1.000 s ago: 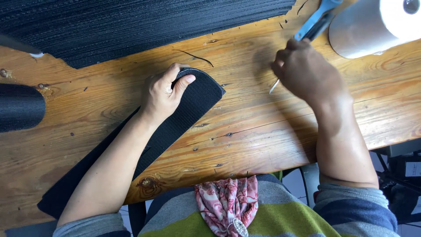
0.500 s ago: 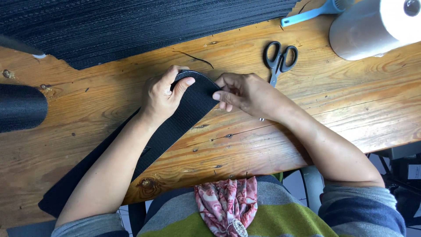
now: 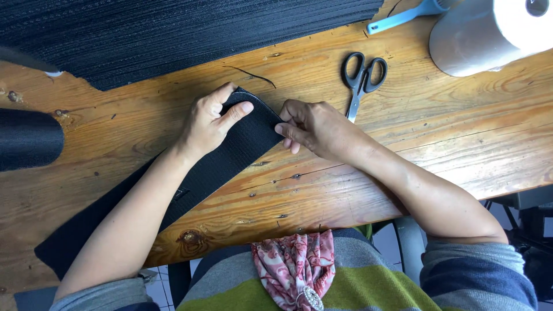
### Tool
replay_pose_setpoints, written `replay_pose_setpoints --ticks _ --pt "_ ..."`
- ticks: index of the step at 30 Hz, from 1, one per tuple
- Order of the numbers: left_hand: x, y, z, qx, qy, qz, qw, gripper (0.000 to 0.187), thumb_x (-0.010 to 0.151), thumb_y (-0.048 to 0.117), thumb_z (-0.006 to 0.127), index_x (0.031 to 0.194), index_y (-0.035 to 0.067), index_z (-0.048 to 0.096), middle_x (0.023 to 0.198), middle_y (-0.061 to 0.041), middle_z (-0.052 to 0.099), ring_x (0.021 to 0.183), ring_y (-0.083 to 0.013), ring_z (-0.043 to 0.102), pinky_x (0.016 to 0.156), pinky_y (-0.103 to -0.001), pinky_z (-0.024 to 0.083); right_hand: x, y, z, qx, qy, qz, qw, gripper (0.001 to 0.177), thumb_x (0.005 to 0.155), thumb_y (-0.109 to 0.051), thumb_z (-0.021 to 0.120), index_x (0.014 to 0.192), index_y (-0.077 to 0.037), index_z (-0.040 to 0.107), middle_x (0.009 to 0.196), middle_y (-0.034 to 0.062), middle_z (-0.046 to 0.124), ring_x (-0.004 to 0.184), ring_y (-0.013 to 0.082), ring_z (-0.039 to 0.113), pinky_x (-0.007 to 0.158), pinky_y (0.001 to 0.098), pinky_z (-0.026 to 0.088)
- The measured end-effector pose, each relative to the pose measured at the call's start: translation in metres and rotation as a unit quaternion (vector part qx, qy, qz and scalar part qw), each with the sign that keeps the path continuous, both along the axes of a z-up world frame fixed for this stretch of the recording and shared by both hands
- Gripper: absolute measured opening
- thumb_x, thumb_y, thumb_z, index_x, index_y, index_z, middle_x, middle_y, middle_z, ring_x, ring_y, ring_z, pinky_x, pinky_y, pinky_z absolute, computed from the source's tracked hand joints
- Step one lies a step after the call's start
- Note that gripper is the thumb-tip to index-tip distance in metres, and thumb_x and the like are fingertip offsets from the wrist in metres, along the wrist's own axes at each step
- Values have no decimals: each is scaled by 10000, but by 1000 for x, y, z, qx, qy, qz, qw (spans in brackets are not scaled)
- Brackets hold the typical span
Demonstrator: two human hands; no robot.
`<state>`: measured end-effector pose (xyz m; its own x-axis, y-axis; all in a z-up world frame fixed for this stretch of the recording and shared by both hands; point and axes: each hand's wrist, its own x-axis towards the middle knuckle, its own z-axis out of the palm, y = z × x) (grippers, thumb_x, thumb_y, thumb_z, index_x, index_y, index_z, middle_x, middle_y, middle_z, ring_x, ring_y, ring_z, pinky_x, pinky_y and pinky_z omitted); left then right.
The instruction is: The person uses scissors to cut a strip of black fabric on a wooden table. They trim the edges of the fabric, fold it, and then trim the corners to create a rounded shape.
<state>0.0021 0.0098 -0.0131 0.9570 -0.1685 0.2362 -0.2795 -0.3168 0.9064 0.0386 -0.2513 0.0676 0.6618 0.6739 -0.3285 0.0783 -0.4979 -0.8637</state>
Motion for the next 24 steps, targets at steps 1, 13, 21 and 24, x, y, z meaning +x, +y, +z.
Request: replay_pose_setpoints --ticks 1,13,21,24 --pt "0 2 -1 -2 11 -5 1000 194 1051 168 679 1091 -19 713 992 -201 737 1012 -290 703 949 -489 526 1 1 0 7 18 -5 1000 94 971 -126 640 983 -40 676 722 74 778 619 170 767 645 289 581" --pt "-3 -10 5 61 -60 41 995 255 1046 110 705 1120 -134 696 1057 -345 704 1050 -453 694 923 -529 541 3 1 -3 -7 62 -19 998 106 964 -93 620 999 -19 688 732 96 782 613 152 755 600 244 581" --pt "1 -8 6 117 -82 33 989 235 1051 171 702 1052 -63 713 998 -264 740 973 -399 735 844 -468 575 8 1 -3 -14 99 -3 995 146 977 -109 610 1037 15 656 765 127 779 625 170 743 608 266 589" --pt "1 -7 6 132 -64 27 989 252 1056 219 692 1075 -31 716 1016 -265 739 993 -382 735 853 -468 582 9 1 0 -33 100 8 994 156 992 -130 600 1045 5 657 773 120 783 633 169 744 614 265 596"
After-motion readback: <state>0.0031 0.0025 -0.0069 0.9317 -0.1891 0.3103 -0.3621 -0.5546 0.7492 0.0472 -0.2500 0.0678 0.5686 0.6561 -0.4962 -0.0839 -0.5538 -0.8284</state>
